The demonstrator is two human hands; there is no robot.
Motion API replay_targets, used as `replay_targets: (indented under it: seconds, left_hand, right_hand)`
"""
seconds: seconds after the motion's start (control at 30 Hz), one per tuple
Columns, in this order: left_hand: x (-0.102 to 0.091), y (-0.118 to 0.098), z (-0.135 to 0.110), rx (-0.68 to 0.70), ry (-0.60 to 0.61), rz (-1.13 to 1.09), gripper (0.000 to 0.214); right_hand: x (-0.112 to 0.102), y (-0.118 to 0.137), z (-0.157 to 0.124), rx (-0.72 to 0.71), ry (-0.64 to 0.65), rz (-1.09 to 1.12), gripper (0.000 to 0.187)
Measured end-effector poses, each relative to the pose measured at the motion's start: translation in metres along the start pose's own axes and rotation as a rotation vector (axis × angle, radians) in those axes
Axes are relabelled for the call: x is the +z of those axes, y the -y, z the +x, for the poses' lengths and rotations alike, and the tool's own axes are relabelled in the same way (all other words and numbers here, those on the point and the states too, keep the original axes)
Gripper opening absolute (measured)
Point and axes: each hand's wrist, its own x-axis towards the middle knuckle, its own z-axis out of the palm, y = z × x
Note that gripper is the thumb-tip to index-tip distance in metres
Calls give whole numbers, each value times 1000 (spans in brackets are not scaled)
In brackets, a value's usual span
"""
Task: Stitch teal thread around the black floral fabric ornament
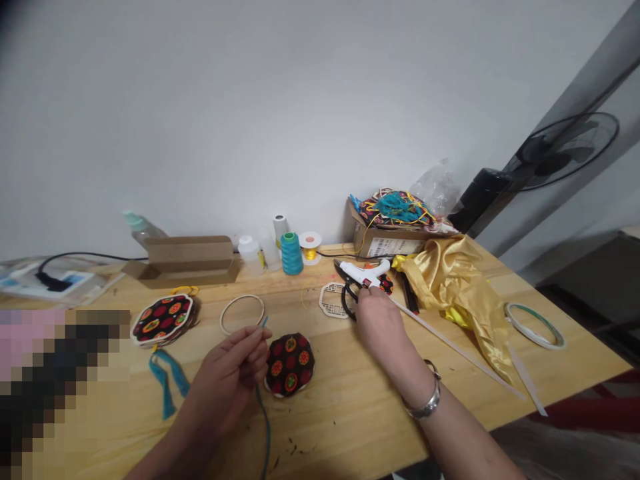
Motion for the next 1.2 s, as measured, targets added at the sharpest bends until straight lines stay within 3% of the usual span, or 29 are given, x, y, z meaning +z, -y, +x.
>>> replay_targets:
  seconds: [0.1, 0.17, 0.3, 0.37, 0.43, 0.63, 0.77, 0.97, 1.2]
  left_hand:
    - [1, 0, 1, 4, -4, 16, 17]
    - [1, 1, 1, 13, -2, 30, 17]
    - [1, 1, 0, 56, 14, 88, 17]
    - [0, 1, 0, 92, 22, 162, 18]
    - [0, 2, -1, 124, 37, 279, 17]
    - [-1, 6, -3, 153, 62, 543, 16]
    - [2, 5, -3, 68, 111, 479, 22]
    - [2, 6, -1, -42, 170, 357, 28]
    - [6, 5, -3, -60, 150, 391, 29]
  right_hand:
    - [-9, 25, 0, -96, 10, 270, 20]
    - [-10, 45, 1, -134, 126, 619, 18]
    - [-2, 75, -1, 48, 554, 1253, 31]
    - [2, 82, -3, 121, 640, 1442, 35]
    - [5, 84, -6, 130, 631, 1554, 31]
    - [5, 85, -9, 155, 516, 1611, 18]
    - [6, 82, -7, 85, 391, 1550, 12]
    - [2, 66, 6, 138, 217, 1461, 13]
    - [6, 55, 10, 191, 180, 1517, 18]
